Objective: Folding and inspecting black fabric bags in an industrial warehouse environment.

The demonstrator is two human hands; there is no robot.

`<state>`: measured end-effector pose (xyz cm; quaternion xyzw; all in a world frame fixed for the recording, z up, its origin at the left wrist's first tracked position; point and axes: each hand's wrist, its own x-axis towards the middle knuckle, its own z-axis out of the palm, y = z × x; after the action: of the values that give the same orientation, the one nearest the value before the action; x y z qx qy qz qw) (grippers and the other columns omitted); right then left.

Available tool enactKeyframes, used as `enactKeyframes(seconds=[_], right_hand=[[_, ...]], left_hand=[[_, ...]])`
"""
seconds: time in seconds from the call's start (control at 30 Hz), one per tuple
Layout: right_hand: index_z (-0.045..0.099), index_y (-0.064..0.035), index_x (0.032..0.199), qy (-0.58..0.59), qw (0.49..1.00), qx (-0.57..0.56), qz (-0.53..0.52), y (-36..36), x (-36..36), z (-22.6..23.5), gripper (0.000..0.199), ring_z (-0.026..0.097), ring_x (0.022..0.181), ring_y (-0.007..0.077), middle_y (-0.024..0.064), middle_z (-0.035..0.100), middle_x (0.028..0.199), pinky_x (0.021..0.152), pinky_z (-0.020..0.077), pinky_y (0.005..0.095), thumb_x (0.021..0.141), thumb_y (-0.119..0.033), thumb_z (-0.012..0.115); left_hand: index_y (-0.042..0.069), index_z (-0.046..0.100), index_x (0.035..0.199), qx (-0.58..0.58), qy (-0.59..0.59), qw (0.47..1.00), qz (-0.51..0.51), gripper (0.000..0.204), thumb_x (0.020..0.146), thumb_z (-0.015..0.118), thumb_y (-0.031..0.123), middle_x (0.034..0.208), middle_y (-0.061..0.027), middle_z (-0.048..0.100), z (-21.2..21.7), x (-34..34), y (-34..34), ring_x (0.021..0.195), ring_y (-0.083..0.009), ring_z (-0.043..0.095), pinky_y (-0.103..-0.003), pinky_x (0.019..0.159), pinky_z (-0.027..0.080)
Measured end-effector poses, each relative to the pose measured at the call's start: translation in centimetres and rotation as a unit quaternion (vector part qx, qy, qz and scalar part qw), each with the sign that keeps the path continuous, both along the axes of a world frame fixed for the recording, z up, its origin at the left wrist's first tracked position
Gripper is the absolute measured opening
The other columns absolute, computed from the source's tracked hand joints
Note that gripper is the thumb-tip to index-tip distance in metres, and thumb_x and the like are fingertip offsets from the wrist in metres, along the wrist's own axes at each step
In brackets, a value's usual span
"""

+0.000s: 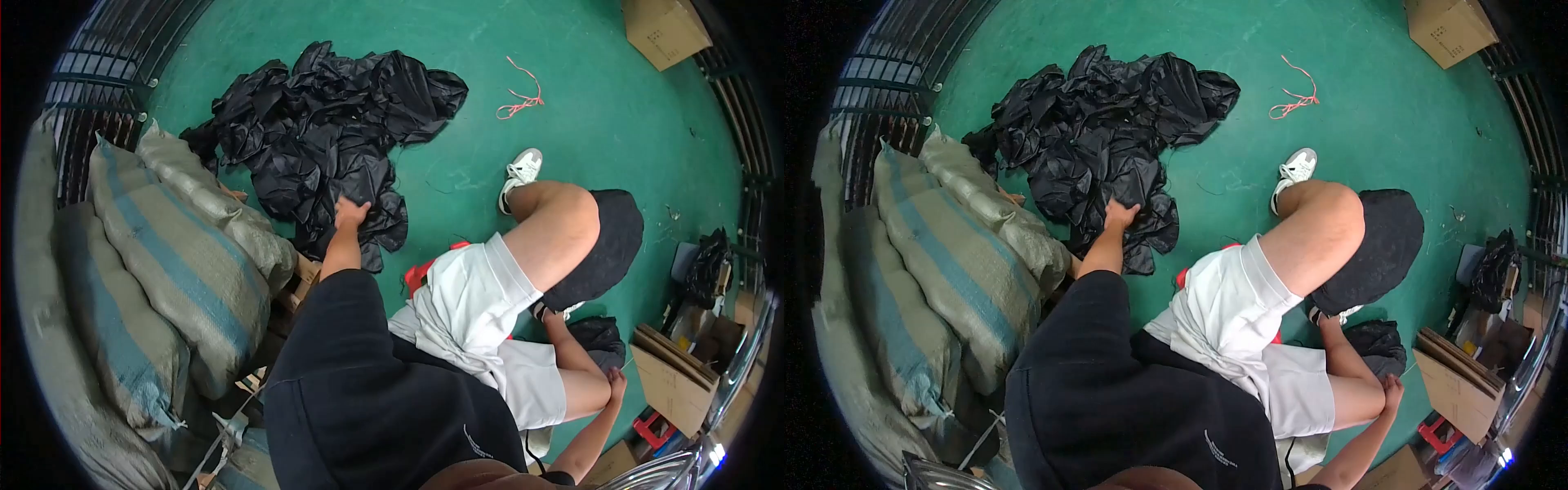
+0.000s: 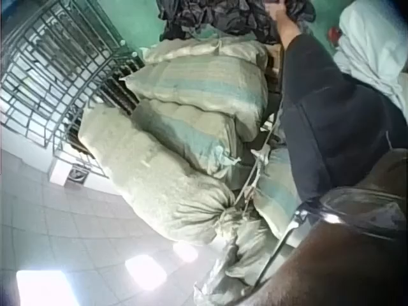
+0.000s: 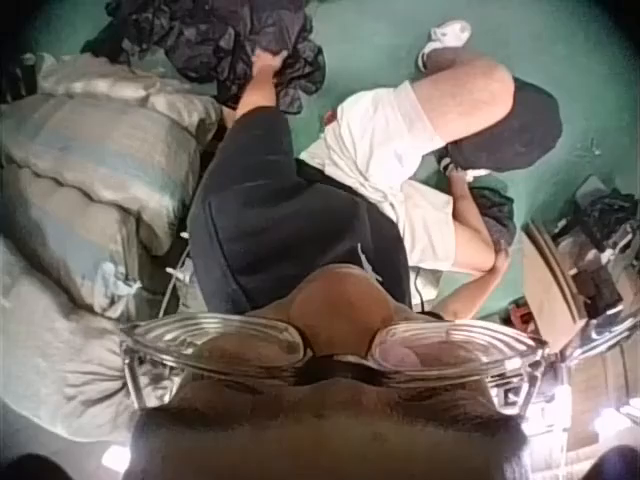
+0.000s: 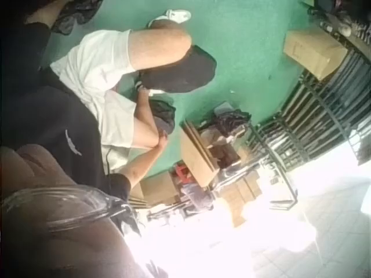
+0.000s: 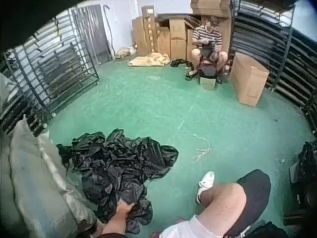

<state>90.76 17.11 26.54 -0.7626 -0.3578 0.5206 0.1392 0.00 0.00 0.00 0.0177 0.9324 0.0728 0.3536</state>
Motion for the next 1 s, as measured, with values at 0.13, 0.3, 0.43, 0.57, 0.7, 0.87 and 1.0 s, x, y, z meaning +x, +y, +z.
enactKeyframes(seconds=[0.13, 0.3, 0.43, 0.57, 0.7, 0.87, 1.0], right_hand=[[0.059, -0.0045, 0.082, -0.075, 0.995, 0.036, -0.045, -1.1, -6.8, 1.5, 0.013, 0.047, 0.061, 0.0096, -0.0021, 0.050, 0.068, 0.057, 0.0401, 0.0258, 0.090, -0.014, 0.059], [0.056, -0.0055, 0.080, -0.066, 0.996, 0.032, -0.045, -0.3, -5.7, 2.4, 0.014, 0.045, 0.059, 0.0083, -0.0019, 0.050, 0.067, 0.055, 0.0395, 0.0248, 0.091, -0.013, 0.059], [0.057, -0.0050, 0.082, -0.058, 0.998, 0.027, -0.010, 1.7, -6.5, 1.3, 0.015, 0.043, 0.053, 0.0076, -0.0018, 0.051, 0.064, 0.052, 0.0385, 0.0237, 0.092, -0.016, 0.060], [0.056, -0.0048, 0.087, -0.039, 0.998, 0.042, 0.007, 2.0, -6.1, 0.8, 0.016, 0.043, 0.050, 0.0071, -0.0007, 0.053, 0.063, 0.048, 0.0362, 0.0224, 0.093, -0.019, 0.061], [0.055, -0.0083, 0.083, 0.002, 0.999, 0.042, 0.023, 3.8, -7.6, -1.5, 0.017, 0.045, 0.050, 0.0072, 0.0002, 0.054, 0.065, 0.045, 0.0349, 0.0219, 0.092, -0.021, 0.061], [0.057, -0.0086, 0.097, 0.010, 0.997, 0.029, 0.071, 5.7, -9.4, -2.0, 0.016, 0.055, 0.054, 0.0102, 0.0031, 0.060, 0.073, 0.044, 0.0385, 0.0219, 0.094, -0.024, 0.058], [0.056, -0.0074, 0.109, 0.063, 0.994, 0.023, 0.082, 6.8, -16.5, 3.2, 0.024, 0.060, 0.070, 0.0109, 0.0028, 0.061, 0.087, 0.056, 0.0456, 0.0230, 0.096, -0.027, 0.055]], left_hand=[[0.006, 0.041, 0.136, 0.053, 0.047, 0.997, -0.008, 0.087, 0.071, 0.074, 0.054, 0.138, -0.0188, 0.043, 0.9, -2.4, -1.6, 0.124, -0.0345, 0.048, -0.044, 0.100, 0.042], [0.003, 0.061, 0.113, 0.027, 0.011, 0.999, -0.020, 0.052, 0.078, 0.068, 0.040, 0.117, -0.0194, 0.061, -0.7, -0.9, 1.1, 0.113, -0.0351, 0.056, -0.043, 0.098, 0.043], [0.001, 0.062, 0.110, 0.042, 0.105, 0.992, -0.059, 0.040, 0.083, 0.059, 0.031, 0.113, -0.0218, 0.064, 0.4, 0.0, 2.8, 0.107, -0.0373, 0.060, -0.047, 0.092, 0.046], [-0.002, 0.058, 0.109, 0.175, 0.126, 0.976, 0.034, 0.039, 0.086, 0.053, 0.029, 0.111, -0.0245, 0.063, 4.2, -0.1, 5.1, 0.108, -0.0410, 0.057, -0.047, 0.092, 0.044], [-0.011, 0.048, 0.125, 0.362, 0.205, 0.891, 0.182, 0.052, 0.083, 0.060, 0.017, 0.128, -0.0269, 0.053, 7.5, -5.8, 5.7, 0.118, -0.0383, 0.052, -0.036, 0.098, 0.039], [-0.009, 0.054, 0.116, 0.617, -0.019, 0.760, 0.202, 0.040, 0.079, 0.061, 0.005, 0.103, -0.0121, 0.064, 18.3, -4.0, 14.3, 0.096, -0.0216, 0.060, -0.030, 0.086, 0.045], [0.000, 0.059, 0.095, 0.686, -0.125, 0.716, 0.021, 0.018, 0.080, 0.064, 0.008, 0.086, -0.0044, 0.064, 30.1, 5.6, 22.7, 0.076, -0.0138, 0.060, -0.030, 0.068, 0.047]])
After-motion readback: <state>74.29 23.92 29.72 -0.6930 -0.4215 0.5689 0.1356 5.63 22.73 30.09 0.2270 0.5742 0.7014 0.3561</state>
